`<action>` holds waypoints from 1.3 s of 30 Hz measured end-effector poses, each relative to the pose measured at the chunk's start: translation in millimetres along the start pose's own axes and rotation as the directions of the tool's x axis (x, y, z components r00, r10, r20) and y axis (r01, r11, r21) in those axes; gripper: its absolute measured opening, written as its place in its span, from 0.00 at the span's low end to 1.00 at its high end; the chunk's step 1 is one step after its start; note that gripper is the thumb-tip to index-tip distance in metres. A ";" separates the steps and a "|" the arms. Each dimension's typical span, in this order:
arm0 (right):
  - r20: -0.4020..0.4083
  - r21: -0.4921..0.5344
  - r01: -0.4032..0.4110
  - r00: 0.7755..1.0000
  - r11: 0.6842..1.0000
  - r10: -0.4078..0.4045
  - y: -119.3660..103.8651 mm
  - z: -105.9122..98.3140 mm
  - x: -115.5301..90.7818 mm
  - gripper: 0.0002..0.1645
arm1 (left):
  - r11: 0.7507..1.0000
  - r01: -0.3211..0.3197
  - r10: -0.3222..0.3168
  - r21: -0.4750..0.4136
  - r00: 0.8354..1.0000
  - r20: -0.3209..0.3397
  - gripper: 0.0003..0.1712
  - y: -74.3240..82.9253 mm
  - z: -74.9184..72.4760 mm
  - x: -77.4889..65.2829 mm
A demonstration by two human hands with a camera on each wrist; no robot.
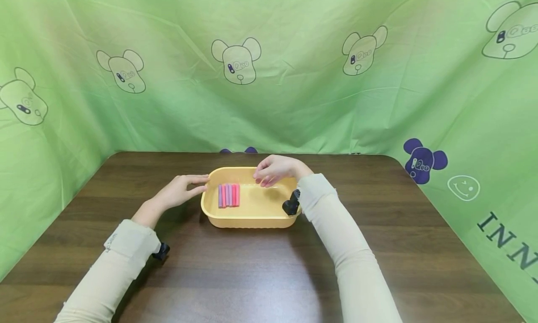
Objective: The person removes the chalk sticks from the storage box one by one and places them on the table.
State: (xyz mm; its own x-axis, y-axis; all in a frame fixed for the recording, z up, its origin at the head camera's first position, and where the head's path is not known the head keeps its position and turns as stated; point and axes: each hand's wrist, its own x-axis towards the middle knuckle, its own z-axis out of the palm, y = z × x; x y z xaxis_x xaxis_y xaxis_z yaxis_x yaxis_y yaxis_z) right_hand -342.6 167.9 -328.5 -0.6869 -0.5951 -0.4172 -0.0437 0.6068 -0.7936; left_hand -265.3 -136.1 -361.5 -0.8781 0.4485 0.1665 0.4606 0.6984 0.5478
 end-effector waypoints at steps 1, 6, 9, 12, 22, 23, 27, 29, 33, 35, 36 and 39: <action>0.002 -0.002 -0.001 1.000 1.000 0.001 0.3 0.6 1.6 0.20 | 1.000 0.000 0.000 0.000 1.000 -0.001 0.23 -0.1 0.1 0.0; 0.014 -0.009 -0.005 1.000 1.000 0.005 1.7 4.4 10.1 0.20 | 1.000 -0.002 0.002 -0.003 1.000 -0.003 0.23 -1.0 0.7 -0.2; 0.021 -0.011 -0.014 1.000 1.000 0.014 1.8 7.4 14.6 0.18 | 1.000 -0.002 0.002 -0.007 1.000 -0.004 0.23 -1.4 1.1 -0.5; 0.032 -0.001 -0.021 0.999 1.000 0.021 1.7 10.4 19.1 0.19 | 1.000 0.001 -0.001 -0.009 1.000 -0.004 0.23 -1.5 1.2 -0.9; 0.067 -0.010 -0.019 0.998 1.000 0.019 5.4 18.4 31.6 0.17 | 1.000 0.004 -0.004 -0.009 1.000 0.001 0.23 -1.8 0.6 -0.3; 0.073 -0.010 -0.023 0.997 1.000 0.024 6.1 19.5 33.1 0.17 | 1.000 0.002 -0.002 -0.010 1.000 0.002 0.23 -1.7 0.5 -0.3; 0.091 0.004 -0.044 0.995 0.999 0.044 8.8 23.8 39.6 0.15 | 1.000 0.002 -0.002 -0.013 1.000 0.006 0.23 -1.7 0.5 0.1; 0.099 0.010 -0.054 0.994 0.999 0.052 9.5 26.0 42.6 0.13 | 1.000 0.004 -0.004 -0.014 1.000 0.009 0.23 -1.9 0.3 0.3; 0.126 0.002 -0.067 0.990 0.998 0.066 8.6 30.2 46.5 0.09 | 1.000 0.004 -0.004 -0.015 1.000 0.011 0.23 -2.0 -0.1 0.9; 0.137 -0.005 -0.074 0.988 0.997 0.074 7.9 31.7 47.8 0.07 | 1.000 0.001 -0.001 -0.012 1.000 0.010 0.23 -2.1 -0.2 1.3; 0.141 -0.013 -0.077 0.987 0.997 0.078 7.3 32.4 48.0 0.07 | 1.000 -0.002 0.002 -0.011 1.000 0.010 0.23 -2.3 -0.1 1.5; 0.144 -0.019 -0.092 0.985 0.996 0.094 6.3 33.9 49.2 0.06 | 1.000 -0.003 0.003 -0.007 1.000 0.011 0.24 -2.9 0.3 2.0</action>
State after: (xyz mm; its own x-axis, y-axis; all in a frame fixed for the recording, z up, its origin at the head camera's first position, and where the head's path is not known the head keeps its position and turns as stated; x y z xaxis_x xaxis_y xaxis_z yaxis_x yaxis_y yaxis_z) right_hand -352.0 124.6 -369.1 -0.5763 -0.6052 -0.5492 0.0058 0.6689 -0.7433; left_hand -268.4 -137.0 -363.0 -0.8751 0.4571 0.1590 0.4624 0.6928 0.5534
